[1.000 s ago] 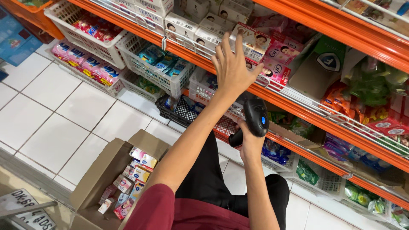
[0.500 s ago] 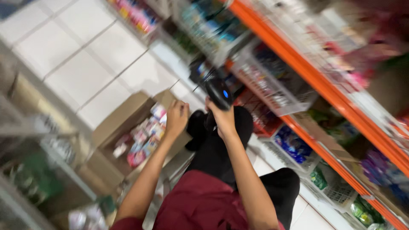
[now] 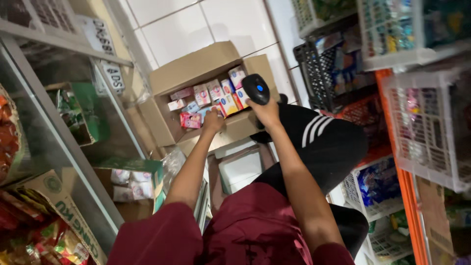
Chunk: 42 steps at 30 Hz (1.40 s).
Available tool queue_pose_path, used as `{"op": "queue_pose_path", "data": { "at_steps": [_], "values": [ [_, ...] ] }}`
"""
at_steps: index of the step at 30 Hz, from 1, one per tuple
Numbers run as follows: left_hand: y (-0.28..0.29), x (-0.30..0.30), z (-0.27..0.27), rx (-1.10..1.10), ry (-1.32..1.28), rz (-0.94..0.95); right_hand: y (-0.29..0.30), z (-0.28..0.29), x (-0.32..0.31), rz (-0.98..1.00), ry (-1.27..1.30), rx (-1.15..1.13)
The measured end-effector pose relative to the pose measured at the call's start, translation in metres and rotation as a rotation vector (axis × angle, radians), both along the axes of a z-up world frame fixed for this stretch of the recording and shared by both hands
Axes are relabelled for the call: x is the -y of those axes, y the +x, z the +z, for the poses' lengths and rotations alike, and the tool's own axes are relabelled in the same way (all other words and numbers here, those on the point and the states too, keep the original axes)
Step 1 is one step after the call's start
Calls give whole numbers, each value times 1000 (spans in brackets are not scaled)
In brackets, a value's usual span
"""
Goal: The person scans packaged soap boxes using a handheld barcode scanner and places them onto the store shelves.
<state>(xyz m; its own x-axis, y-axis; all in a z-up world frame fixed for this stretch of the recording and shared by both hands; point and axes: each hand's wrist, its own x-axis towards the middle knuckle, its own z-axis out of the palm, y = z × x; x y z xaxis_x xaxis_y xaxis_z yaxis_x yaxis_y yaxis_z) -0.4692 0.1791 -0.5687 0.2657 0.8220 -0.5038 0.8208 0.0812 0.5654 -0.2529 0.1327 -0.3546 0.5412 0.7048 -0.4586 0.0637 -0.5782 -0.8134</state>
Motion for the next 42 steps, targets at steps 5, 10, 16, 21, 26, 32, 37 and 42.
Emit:
{"op": "queue_pose_path", "data": {
  "at_steps": [5,10,16,21,26,32,37,42],
  "values": [
    [-9,1,-16,-279,-215,-16,10,-11,2,12,-228,19],
    [-6,-4,-34,-347,-344,-8,15,-4,-3,6,-156,17],
    [-21,-11,-65,-338,-408,439,7,-5,-17,101,-322,67],
    [-38,-19,-68,-404,-397,253,-3,1,-22,193,-117,126],
    [-47,-25,-90,-426,-328,-92,-8,23,-35,220,24,127],
    [-46,-30,-100,-520,-367,-275,-7,35,-43,213,-30,123],
    [-52,-36,-84,-499,-378,-253,-1,18,-35,202,-87,186],
    [-61,-31,-97,-388,-251,-18,-1,20,-36,221,-117,181]
  ]
}}
